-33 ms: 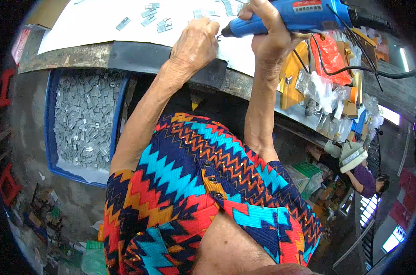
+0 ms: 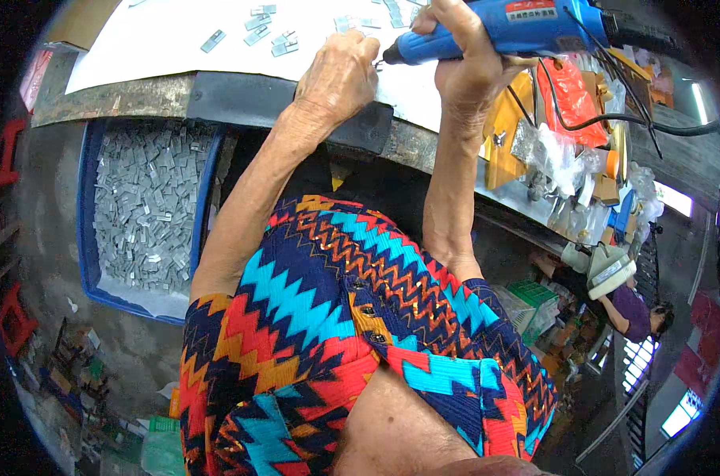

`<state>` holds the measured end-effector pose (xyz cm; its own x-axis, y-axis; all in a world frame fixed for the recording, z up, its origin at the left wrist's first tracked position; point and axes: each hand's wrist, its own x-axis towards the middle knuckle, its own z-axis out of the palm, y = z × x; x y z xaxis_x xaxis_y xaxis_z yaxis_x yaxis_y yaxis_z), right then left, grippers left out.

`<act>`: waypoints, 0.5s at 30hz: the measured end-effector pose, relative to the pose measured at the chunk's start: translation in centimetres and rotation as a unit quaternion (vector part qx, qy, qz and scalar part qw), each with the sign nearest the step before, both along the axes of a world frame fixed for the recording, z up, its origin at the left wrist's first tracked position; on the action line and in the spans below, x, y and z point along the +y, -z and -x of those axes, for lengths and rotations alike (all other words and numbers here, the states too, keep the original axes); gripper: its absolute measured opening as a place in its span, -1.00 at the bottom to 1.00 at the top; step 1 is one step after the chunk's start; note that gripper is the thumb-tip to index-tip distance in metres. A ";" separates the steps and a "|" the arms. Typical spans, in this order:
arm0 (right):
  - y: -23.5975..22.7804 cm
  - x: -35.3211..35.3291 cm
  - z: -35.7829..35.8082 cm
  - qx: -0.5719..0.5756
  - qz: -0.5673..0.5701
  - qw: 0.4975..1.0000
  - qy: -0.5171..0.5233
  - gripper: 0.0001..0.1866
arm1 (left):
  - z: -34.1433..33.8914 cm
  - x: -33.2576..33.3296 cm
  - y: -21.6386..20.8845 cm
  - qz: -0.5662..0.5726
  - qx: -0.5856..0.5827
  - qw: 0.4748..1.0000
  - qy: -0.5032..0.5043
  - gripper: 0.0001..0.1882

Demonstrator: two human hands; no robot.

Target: Assembling small metal components using an electric screwdriver at a workbench.

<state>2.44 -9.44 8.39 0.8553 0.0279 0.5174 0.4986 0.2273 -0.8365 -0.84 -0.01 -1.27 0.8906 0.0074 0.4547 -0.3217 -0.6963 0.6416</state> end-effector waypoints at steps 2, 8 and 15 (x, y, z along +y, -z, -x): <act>0.1 0.0 0.1 -0.003 0.007 1.000 0.008 -0.83 | -0.1 0.0 0.0 0.005 -0.009 1.000 0.004 -0.84; 1.9 0.3 -0.1 -0.108 0.022 0.993 0.048 -0.82 | -0.3 0.4 0.4 0.020 -0.017 0.999 0.026 -0.83; 0.9 0.3 -0.5 -0.060 0.065 0.996 -0.012 -0.84 | -0.4 0.6 0.6 0.032 -0.017 0.999 0.028 -0.84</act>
<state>2.98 -9.13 7.47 0.7854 0.1220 0.6069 0.5929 0.1337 -0.7941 -0.40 0.61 -1.90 0.8745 -0.0122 0.4848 -0.3815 -0.6346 0.6721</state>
